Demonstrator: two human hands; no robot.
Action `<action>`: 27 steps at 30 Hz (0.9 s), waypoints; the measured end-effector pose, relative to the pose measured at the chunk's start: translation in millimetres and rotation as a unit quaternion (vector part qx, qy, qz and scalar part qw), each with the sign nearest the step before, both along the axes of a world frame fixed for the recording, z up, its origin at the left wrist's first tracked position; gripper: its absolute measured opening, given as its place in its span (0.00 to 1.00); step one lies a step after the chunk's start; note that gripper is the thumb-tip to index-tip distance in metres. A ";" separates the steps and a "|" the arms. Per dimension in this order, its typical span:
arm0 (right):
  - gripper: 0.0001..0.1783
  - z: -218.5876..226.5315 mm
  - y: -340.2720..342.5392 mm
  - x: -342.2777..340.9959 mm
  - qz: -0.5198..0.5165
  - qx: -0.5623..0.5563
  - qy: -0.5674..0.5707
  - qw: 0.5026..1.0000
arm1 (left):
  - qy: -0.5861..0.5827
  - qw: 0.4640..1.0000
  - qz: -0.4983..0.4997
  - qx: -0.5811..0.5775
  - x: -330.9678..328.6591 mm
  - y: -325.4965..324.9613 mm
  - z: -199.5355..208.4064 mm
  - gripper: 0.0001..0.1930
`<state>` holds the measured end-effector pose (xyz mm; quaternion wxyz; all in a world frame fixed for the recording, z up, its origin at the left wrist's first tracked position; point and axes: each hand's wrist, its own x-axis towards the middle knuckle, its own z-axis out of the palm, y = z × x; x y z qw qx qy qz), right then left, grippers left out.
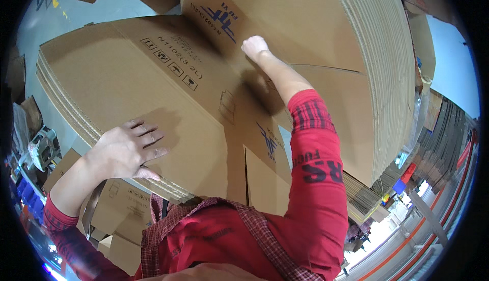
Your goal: The person assembles purple pitchers by attaching metal bases and applying labels, then places them into a cardboard box. The person also folds and stacks cardboard boxes and handles yellow straps during the process.
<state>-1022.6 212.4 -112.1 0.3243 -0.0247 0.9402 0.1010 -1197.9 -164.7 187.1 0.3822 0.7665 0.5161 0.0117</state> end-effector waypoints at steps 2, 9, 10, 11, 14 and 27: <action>0.08 14.9 4.0 19.7 -0.055 0.056 0.114 0.990 | -0.011 1.000 0.009 0.000 -1.2 3.8 1.4 0.33; 0.07 -52.8 -105.9 242.0 -0.376 -0.070 0.017 0.924 | -0.016 0.999 -0.007 0.034 -0.3 3.0 2.5 0.34; 0.09 -74.7 -138.2 276.9 -0.499 -0.131 0.014 0.857 | -0.020 1.000 -0.014 0.016 0.3 2.0 1.3 0.34; 0.10 -94.0 -171.2 309.8 -0.551 -0.172 0.038 0.816 | -0.020 1.000 -0.014 0.013 0.8 2.1 0.0 0.34; 0.13 -129.1 -256.9 373.7 -0.695 -0.193 0.073 0.688 | -0.006 0.998 -0.040 0.041 3.0 5.8 -0.4 0.34; 0.03 293.3 -62.8 150.5 -0.594 -0.620 0.306 0.412 | 0.054 0.901 -0.111 0.417 6.1 207.9 7.4 0.25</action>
